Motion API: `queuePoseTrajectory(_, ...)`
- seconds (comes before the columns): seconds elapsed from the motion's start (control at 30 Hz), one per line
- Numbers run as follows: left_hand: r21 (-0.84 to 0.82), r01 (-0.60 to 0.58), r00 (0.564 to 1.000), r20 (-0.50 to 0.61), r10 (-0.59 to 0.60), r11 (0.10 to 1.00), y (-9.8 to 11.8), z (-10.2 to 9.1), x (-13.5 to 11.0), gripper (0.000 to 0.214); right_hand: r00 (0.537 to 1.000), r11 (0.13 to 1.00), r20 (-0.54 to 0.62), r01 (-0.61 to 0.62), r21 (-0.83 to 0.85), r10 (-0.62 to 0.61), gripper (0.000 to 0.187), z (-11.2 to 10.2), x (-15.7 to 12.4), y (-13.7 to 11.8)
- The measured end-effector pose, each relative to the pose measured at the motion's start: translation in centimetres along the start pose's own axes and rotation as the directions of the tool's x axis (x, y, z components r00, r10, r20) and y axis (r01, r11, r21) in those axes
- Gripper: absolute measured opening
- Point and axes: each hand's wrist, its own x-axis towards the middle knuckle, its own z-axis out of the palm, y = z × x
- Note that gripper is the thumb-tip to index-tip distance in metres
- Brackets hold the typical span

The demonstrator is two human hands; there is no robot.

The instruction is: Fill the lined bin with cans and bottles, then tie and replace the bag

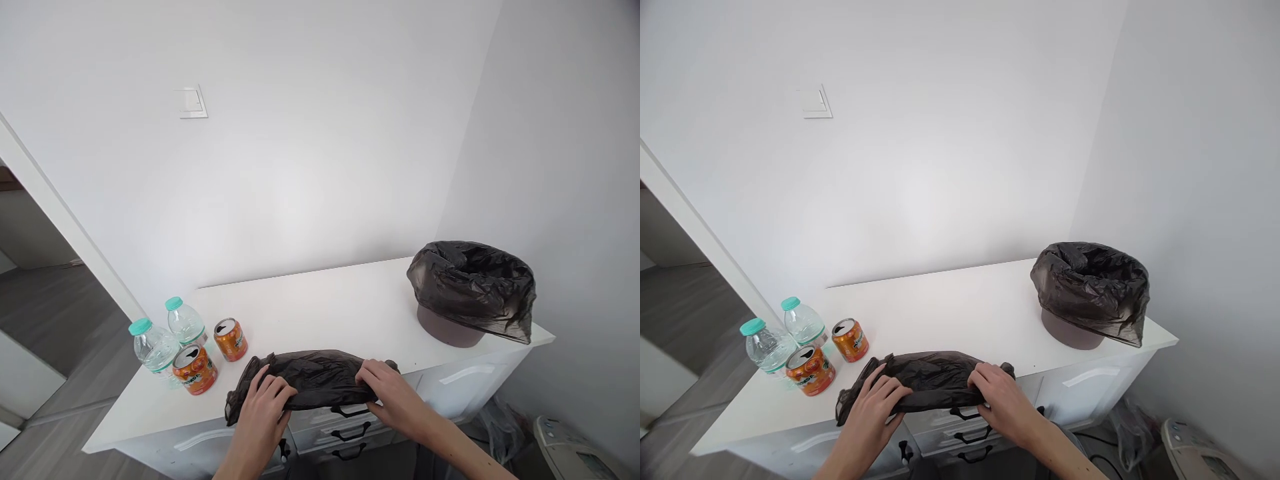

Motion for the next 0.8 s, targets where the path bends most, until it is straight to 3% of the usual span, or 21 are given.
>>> queuePoseTrajectory(0.23, 0.005, 0.046, 0.995, -0.091, -0.045, 0.999, -1.5, -0.9, -0.9, 0.030, 0.997, 0.998, -0.076, 0.004, -0.069, -0.009, 0.048, -0.9, -0.7, 2.0)
queuePoseTrajectory(0.4, -0.017, 0.038, 0.978, -0.206, -0.040, 0.999, -1.1, -1.7, -0.4, 0.027, 0.963, 0.993, -0.265, 0.017, -0.114, -0.047, 0.050, -0.9, -1.4, 3.5)
queuePoseTrajectory(0.5, -0.029, 0.059, 0.971, -0.232, -0.064, 0.998, -0.4, -1.9, -0.6, 0.036, 0.936, 0.991, -0.345, 0.024, -0.129, -0.067, 0.057, -0.8, -2.1, 3.3)
queuePoseTrajectory(0.67, 0.045, 0.115, 0.969, -0.223, -0.102, 0.992, -1.4, -0.5, -2.1, 0.050, 0.938, 0.989, -0.328, 0.075, -0.127, -0.113, 0.066, 1.2, -4.0, 1.4)
queuePoseTrajectory(0.8, 0.109, 0.109, 0.973, -0.215, -0.084, 0.988, -2.8, 1.1, -3.8, 0.081, 0.933, 0.975, -0.296, 0.166, -0.149, -0.204, 0.053, 3.8, -5.1, 0.1)
